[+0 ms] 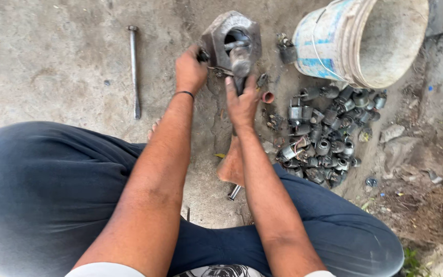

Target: The person sits on the ground and uses pliers and a hammer to disassemble small metal parts, likely starter motors. They repeatedly use pliers to pull out internal components and a hammer to strike the parts against a metal block, separating pieces and placing them into a bucket.

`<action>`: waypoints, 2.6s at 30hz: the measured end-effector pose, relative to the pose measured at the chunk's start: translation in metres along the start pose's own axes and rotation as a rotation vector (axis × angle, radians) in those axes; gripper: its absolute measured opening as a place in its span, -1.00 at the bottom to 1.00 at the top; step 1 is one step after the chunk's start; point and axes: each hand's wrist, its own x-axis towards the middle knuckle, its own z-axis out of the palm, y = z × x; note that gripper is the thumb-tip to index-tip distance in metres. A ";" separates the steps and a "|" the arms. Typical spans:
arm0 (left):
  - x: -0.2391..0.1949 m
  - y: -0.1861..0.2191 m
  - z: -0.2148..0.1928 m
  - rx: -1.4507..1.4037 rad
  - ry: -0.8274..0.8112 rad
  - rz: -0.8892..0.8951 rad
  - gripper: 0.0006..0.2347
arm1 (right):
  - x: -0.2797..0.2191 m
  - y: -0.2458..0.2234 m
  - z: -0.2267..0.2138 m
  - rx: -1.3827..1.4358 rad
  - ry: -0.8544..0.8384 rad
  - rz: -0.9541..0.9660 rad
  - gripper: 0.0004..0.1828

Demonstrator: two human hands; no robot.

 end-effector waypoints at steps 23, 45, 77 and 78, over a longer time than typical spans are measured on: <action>0.005 0.037 -0.019 -0.796 -0.526 -0.294 -0.82 | 0.008 0.009 0.008 0.277 0.070 0.136 -0.69; 0.004 0.067 -0.016 -0.286 -0.577 -0.063 -0.87 | 0.023 0.047 -0.012 0.445 -0.088 0.081 -0.84; -0.003 0.089 -0.032 -0.252 -0.588 -0.295 -0.74 | 0.020 0.019 -0.024 -0.019 -0.033 -0.263 -0.84; -0.003 0.089 -0.032 -0.247 -0.583 -0.303 -0.74 | 0.019 0.018 -0.022 -0.042 -0.004 -0.340 -0.84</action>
